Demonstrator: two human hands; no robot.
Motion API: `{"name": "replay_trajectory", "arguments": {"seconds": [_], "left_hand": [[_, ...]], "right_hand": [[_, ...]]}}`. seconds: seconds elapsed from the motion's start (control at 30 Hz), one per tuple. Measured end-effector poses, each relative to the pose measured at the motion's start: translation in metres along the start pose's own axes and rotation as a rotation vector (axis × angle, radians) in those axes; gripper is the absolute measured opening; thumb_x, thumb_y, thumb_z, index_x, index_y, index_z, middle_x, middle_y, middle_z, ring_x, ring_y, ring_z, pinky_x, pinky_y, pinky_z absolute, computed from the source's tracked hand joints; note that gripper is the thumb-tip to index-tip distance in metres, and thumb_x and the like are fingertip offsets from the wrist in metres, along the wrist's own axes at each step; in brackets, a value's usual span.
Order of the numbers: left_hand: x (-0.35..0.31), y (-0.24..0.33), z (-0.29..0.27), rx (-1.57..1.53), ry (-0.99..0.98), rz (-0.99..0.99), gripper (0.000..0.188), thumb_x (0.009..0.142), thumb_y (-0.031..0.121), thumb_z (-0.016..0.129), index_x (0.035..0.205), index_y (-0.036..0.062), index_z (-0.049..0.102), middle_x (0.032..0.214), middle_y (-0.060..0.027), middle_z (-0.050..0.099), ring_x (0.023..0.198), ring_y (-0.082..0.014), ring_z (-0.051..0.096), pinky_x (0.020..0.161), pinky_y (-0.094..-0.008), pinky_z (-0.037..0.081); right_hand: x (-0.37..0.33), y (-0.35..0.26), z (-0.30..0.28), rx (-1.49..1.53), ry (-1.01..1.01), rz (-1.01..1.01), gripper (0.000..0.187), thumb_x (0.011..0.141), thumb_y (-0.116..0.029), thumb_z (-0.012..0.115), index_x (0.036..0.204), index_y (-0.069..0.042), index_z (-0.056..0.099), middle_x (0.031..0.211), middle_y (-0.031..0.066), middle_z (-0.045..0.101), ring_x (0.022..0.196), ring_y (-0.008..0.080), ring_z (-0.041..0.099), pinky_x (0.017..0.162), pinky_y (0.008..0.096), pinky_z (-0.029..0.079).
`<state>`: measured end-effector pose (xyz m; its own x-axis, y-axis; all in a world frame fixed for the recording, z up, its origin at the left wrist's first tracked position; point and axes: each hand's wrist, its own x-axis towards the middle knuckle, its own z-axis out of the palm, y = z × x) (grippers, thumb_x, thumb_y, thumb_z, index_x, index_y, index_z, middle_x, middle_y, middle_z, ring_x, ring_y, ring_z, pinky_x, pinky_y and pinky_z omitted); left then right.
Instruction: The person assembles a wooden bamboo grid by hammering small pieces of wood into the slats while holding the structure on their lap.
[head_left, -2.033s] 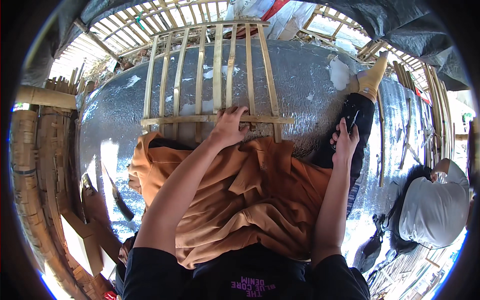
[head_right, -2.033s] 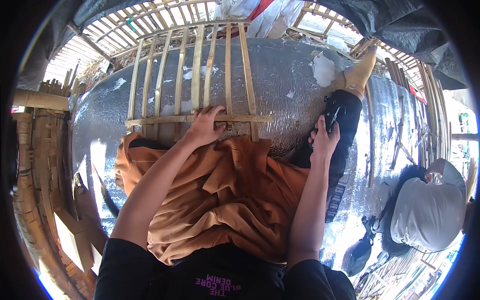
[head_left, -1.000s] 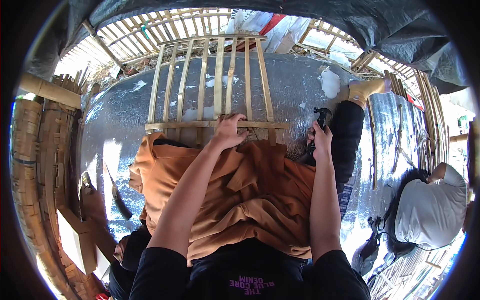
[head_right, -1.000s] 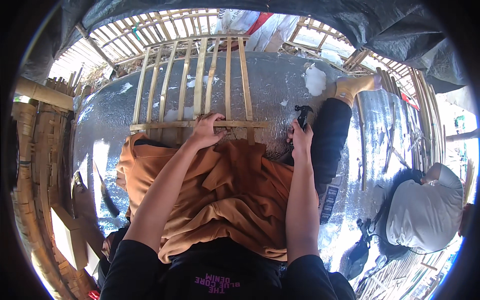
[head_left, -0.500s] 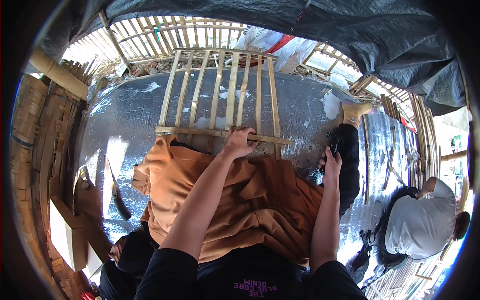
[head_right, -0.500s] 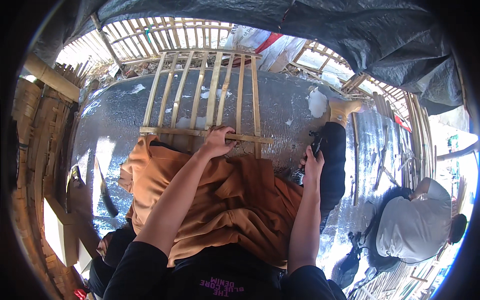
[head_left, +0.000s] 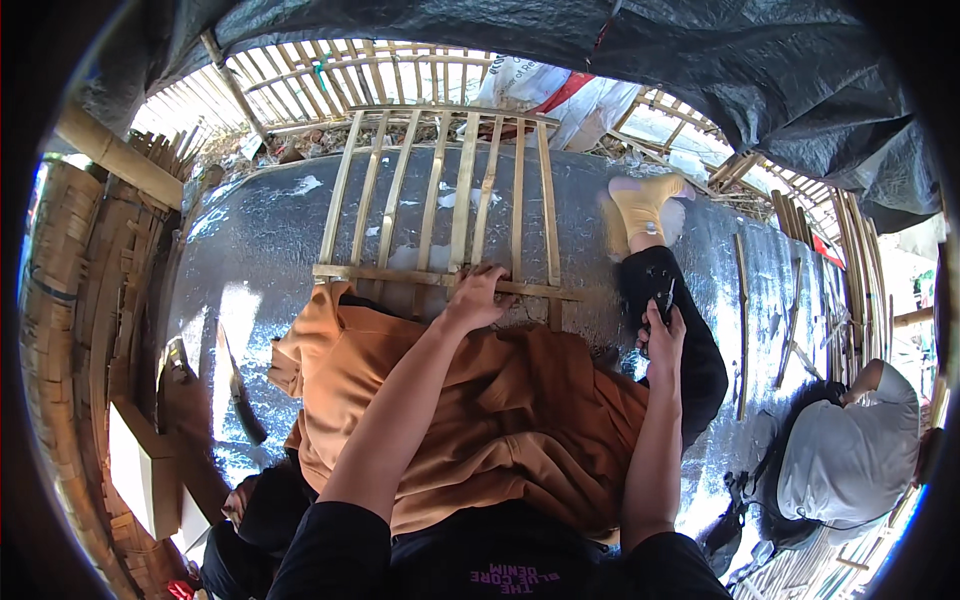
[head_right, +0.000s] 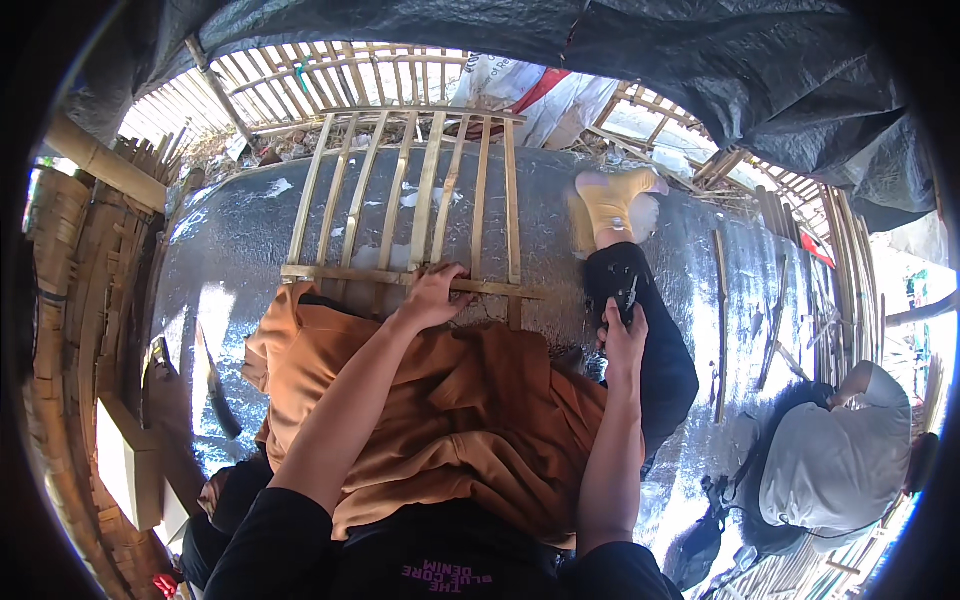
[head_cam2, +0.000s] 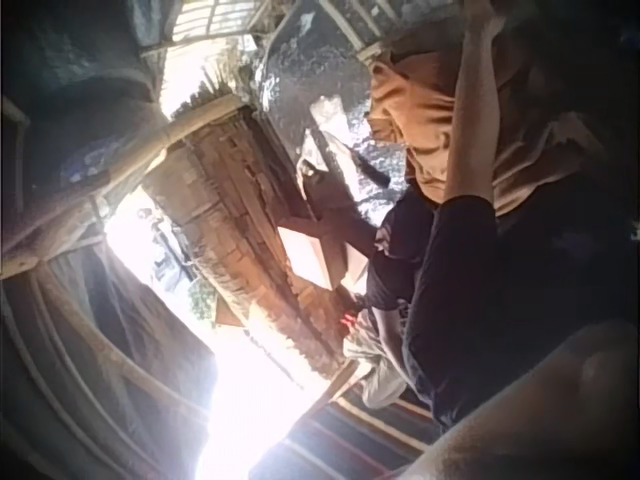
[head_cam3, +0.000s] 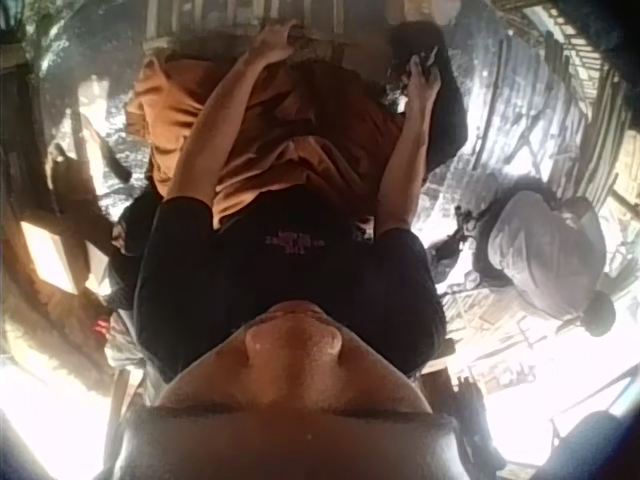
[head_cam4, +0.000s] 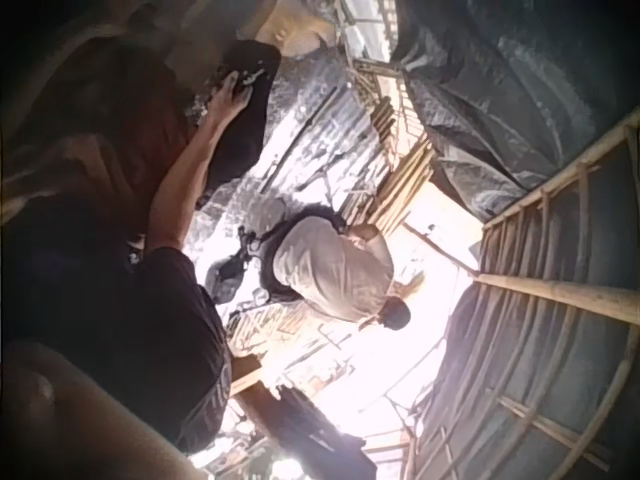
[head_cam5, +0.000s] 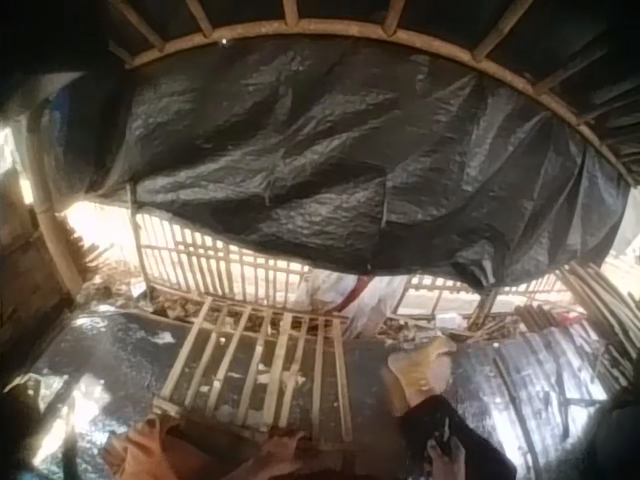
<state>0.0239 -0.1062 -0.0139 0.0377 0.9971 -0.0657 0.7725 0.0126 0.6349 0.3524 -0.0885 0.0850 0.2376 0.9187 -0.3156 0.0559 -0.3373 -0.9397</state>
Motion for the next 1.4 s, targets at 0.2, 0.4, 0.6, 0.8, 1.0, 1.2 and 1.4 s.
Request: {"name": "replay_trajectory", "arguments": {"seconds": [0.2, 0.4, 0.6, 0.8, 1.0, 1.2, 1.4], "left_hand": [[-0.003, -0.001, 0.001, 0.160, -0.024, 0.061, 0.055, 0.091, 0.035, 0.074, 0.136, 0.0122, 0.053, 0.135, -0.0132, 0.057, 0.134, -0.0345, 0.051, 0.111, -0.0534, 0.034], [0.003, 0.007, -0.007, 0.122, -0.149, 0.000, 0.055, 0.094, 0.036, 0.071, 0.136, 0.0085, 0.050, 0.135, -0.0158, 0.055, 0.134, -0.0358, 0.050, 0.111, -0.0548, 0.034], [0.007, 0.015, -0.011, 0.177, -0.223, -0.038, 0.058, 0.094, 0.038, 0.072, 0.138, 0.0077, 0.049, 0.138, -0.0166, 0.052, 0.137, -0.0375, 0.047, 0.113, -0.0536, 0.031], [0.011, 0.012, -0.022, 0.096, -0.302, -0.032, 0.060, 0.093, 0.040, 0.074, 0.137, 0.0071, 0.049, 0.140, -0.0173, 0.049, 0.141, -0.0355, 0.043, 0.114, -0.0533, 0.030], [0.013, 0.016, -0.020, 0.111, -0.268, -0.037, 0.063, 0.090, 0.043, 0.077, 0.135, 0.0077, 0.051, 0.137, -0.0153, 0.052, 0.141, -0.0350, 0.043, 0.115, -0.0536, 0.029], [0.014, 0.008, -0.020, 0.148, -0.270, -0.063, 0.065, 0.089, 0.044, 0.077, 0.137, 0.0092, 0.050, 0.137, -0.0156, 0.052, 0.140, -0.0351, 0.044, 0.116, -0.0550, 0.029], [0.016, 0.015, -0.021, 0.148, -0.313, -0.062, 0.067, 0.090, 0.047, 0.076, 0.138, 0.0090, 0.049, 0.139, -0.0163, 0.052, 0.141, -0.0340, 0.044, 0.118, -0.0543, 0.027]], "right_hand": [[0.011, 0.010, 0.013, -0.007, -0.055, -0.002, 0.018, 0.102, -0.024, 0.069, 0.100, -0.012, 0.056, 0.079, -0.0021, 0.054, 0.054, 0.0061, 0.047, 0.046, 0.0263, 0.039], [0.007, 0.011, 0.016, 0.005, -0.111, 0.066, 0.020, 0.102, -0.022, 0.069, 0.104, -0.009, 0.054, 0.080, -0.0015, 0.053, 0.054, 0.0061, 0.048, 0.046, 0.0254, 0.039], [0.007, 0.006, 0.023, 0.016, -0.128, 0.100, 0.021, 0.102, -0.022, 0.070, 0.104, -0.009, 0.054, 0.081, -0.0019, 0.053, 0.055, 0.0057, 0.047, 0.048, 0.0252, 0.039], [0.009, 0.008, 0.024, 0.030, -0.123, 0.114, 0.020, 0.102, -0.021, 0.069, 0.102, -0.009, 0.053, 0.080, -0.0025, 0.052, 0.055, 0.0063, 0.047, 0.048, 0.0261, 0.040], [0.009, 0.008, 0.023, -0.052, -0.116, 0.073, 0.020, 0.101, -0.022, 0.069, 0.099, -0.010, 0.054, 0.077, -0.0032, 0.052, 0.053, 0.0060, 0.047, 0.046, 0.0258, 0.039], [0.016, 0.022, 0.041, -0.277, -0.162, 0.049, 0.026, 0.095, -0.022, 0.074, 0.097, -0.002, 0.057, 0.075, 0.0069, 0.061, 0.057, 0.0140, 0.059, 0.049, 0.0336, 0.046], [0.037, 0.070, 0.060, -0.581, -0.147, -0.181, 0.038, 0.092, -0.026, 0.075, 0.104, 0.005, 0.056, 0.089, 0.0238, 0.067, 0.085, 0.0393, 0.068, 0.078, 0.0470, 0.052]]}}
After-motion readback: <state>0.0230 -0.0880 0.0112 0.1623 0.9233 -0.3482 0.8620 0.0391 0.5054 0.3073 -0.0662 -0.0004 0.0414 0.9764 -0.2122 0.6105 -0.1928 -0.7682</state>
